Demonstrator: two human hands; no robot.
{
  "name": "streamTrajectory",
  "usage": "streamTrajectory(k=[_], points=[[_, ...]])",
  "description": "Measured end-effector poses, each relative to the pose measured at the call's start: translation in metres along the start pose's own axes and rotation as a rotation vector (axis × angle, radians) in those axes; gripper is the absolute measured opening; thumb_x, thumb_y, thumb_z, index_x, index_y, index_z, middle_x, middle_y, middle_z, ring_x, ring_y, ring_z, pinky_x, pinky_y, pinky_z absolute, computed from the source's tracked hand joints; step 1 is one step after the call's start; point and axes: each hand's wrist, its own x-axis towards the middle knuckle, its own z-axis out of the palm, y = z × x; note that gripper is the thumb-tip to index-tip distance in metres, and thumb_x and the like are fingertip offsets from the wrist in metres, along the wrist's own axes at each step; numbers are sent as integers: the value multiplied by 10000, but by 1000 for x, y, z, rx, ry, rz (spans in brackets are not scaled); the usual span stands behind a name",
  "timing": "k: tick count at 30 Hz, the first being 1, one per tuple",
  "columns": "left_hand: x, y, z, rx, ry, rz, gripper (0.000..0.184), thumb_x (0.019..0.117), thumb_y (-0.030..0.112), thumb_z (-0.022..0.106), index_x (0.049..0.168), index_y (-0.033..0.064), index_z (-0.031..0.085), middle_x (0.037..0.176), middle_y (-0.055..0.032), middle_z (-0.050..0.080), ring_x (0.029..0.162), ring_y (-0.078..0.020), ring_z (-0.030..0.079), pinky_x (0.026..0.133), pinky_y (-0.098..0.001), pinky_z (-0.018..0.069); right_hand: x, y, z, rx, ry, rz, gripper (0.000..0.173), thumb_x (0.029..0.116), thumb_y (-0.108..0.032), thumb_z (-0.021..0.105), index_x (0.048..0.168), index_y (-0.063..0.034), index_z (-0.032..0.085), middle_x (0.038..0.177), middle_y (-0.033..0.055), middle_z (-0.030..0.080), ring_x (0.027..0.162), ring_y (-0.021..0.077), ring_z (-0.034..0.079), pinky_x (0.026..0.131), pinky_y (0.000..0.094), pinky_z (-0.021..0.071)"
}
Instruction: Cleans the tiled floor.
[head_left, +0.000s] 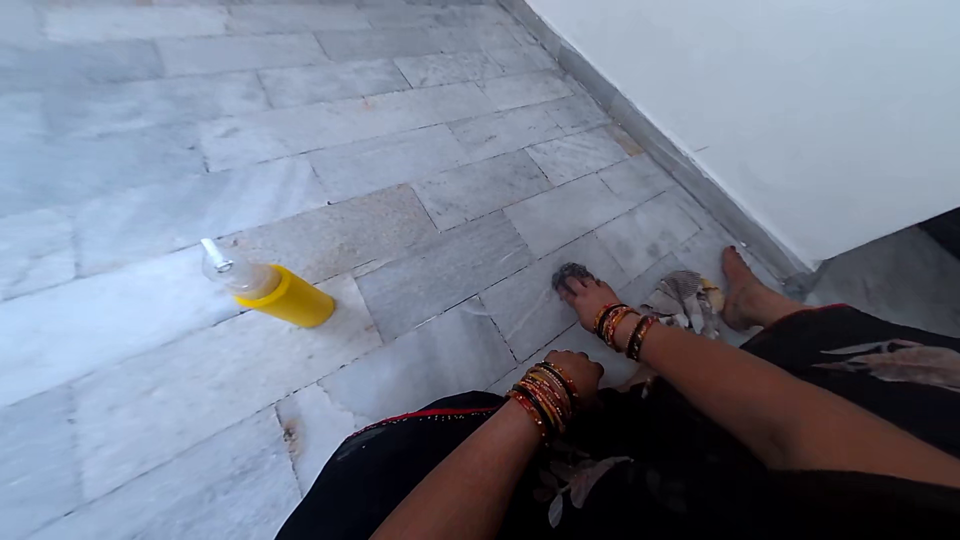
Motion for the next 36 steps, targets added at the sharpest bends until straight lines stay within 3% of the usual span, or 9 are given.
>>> streamTrajectory(k=[2,7,10,17,20,25,28,32,36], points=[[-1,1,3,4,23,-7,530,1051,343,602,1496,66,523,1497,-256,527,1353,-468,536,1056,-695,435,9,9,-3,10,15,43,714,945,34,595,1597,-179,395,1669,104,324,1457,453,383,1058,660,424],[-10,6,9,8,14,-8,519,1050,332,605,1485,59,531,1492,-261,529,1354,-477,531,1051,-707,430,-10,-9,-1,22,-2,28,691,916,18,658,1562,-102,444,1658,135,340,1448,458,392,1080,648,412],[-8,5,3,7,29,12,530,1047,335,607,1490,59,520,1497,-258,524,1351,-475,533,1051,-702,434,-22,-14,14,0,-55,-14,762,892,42,654,1591,-110,392,1673,122,307,1473,436,364,1085,619,425],[-1,-1,1,-10,5,25,529,1050,340,604,1500,75,520,1512,-239,521,1369,-460,525,1067,-694,425,6,-6,2,-7,-10,18,646,965,15,585,1576,-115,421,1655,110,344,1424,437,430,1040,614,459],[-3,-2,-1,-20,25,19,531,1046,349,606,1497,80,525,1503,-236,530,1360,-453,534,1059,-692,432,21,-6,-14,-7,-1,56,556,979,-5,576,1524,-47,476,1623,142,382,1404,440,452,1057,613,450],[-12,0,-4,-25,48,29,516,1049,330,601,1493,78,526,1504,-248,520,1359,-461,528,1052,-694,433,-3,-23,-2,-24,-49,55,651,934,12,634,1547,4,415,1632,189,341,1427,462,413,1076,603,444],[-11,1,-3,-37,32,52,486,1043,317,611,1461,74,557,1467,-257,557,1352,-470,534,1056,-703,425,-18,-29,13,-65,-123,14,623,964,-18,604,1545,46,388,1622,228,331,1408,464,434,1071,565,455],[-9,2,-3,-40,29,54,528,1039,323,619,1489,64,527,1505,-252,518,1366,-461,520,1069,-692,418,-11,-27,6,-59,-64,21,466,967,16,567,1426,79,528,1581,234,390,1390,453,459,1068,571,459],[-12,1,-2,-22,46,50,539,1048,356,606,1496,69,522,1502,-243,526,1365,-455,525,1062,-687,426,6,-20,-9,-55,-44,52,393,983,14,549,1371,58,589,1550,199,438,1372,433,481,1066,562,465]])
